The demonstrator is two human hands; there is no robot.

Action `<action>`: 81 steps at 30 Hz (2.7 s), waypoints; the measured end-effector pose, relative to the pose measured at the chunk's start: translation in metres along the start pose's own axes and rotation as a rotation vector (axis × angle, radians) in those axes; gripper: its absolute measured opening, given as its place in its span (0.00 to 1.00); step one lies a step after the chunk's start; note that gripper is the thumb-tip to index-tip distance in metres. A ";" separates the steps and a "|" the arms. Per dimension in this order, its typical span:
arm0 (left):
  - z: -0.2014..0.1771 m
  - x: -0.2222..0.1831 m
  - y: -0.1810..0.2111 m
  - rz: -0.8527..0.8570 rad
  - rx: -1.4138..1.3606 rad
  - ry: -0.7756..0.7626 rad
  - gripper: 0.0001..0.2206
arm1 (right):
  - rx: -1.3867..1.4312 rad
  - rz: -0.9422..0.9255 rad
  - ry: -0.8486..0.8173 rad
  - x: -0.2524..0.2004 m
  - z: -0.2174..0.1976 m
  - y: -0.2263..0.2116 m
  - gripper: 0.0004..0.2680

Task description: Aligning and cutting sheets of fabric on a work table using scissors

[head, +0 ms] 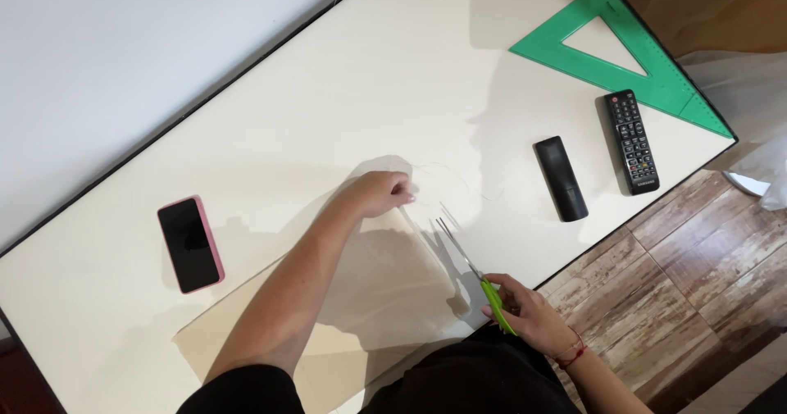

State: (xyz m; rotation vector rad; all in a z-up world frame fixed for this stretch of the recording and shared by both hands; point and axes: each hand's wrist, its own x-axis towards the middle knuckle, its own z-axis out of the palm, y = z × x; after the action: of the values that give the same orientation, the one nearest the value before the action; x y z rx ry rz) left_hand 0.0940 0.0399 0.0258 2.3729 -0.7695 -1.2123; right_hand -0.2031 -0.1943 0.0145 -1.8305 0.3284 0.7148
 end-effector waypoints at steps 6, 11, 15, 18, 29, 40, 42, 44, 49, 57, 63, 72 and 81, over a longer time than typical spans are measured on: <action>-0.034 -0.009 0.031 -0.179 -0.273 -0.224 0.12 | 0.005 -0.038 -0.018 0.007 0.005 0.006 0.20; -0.034 0.009 0.032 -0.123 -0.377 -0.216 0.13 | 0.136 -0.072 -0.106 0.024 0.013 -0.016 0.20; -0.035 0.019 0.033 -0.123 -0.340 -0.225 0.12 | 0.164 0.006 -0.083 0.045 0.019 -0.049 0.18; -0.031 0.029 0.023 0.104 -0.497 -0.214 0.11 | 0.241 0.105 -0.074 0.058 0.023 -0.072 0.25; -0.037 0.038 0.017 0.285 0.080 0.002 0.24 | 0.161 0.128 -0.048 0.056 0.006 -0.082 0.23; 0.065 0.020 0.033 0.321 0.450 0.190 0.60 | 0.482 -0.021 0.422 -0.033 -0.059 0.033 0.19; 0.061 0.028 0.044 0.344 0.554 0.074 0.57 | 0.433 0.066 0.511 -0.036 -0.062 0.022 0.22; 0.070 0.060 0.030 0.527 0.411 0.329 0.48 | 0.476 -0.106 0.466 -0.038 -0.061 0.027 0.20; 0.060 0.133 0.003 0.499 0.418 0.766 0.40 | 0.179 0.017 0.425 -0.044 -0.064 0.046 0.20; 0.014 0.067 0.029 0.820 0.017 0.466 0.07 | -0.115 0.069 0.286 -0.061 -0.040 0.043 0.22; 0.046 0.034 0.003 0.785 0.420 -0.123 0.12 | -0.489 0.038 0.180 -0.049 -0.035 0.054 0.23; 0.065 0.047 0.005 0.821 0.346 -0.031 0.06 | -0.517 -0.006 0.191 -0.052 -0.027 0.039 0.25; 0.046 0.033 0.024 0.859 0.233 -0.059 0.05 | -0.220 -0.111 0.055 -0.043 0.019 0.045 0.22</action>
State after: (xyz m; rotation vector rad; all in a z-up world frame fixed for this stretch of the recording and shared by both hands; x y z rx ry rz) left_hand 0.0652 -0.0030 -0.0077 1.7885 -1.7758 -0.8338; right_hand -0.2672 -0.1984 0.0023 -2.0625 0.1869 0.6447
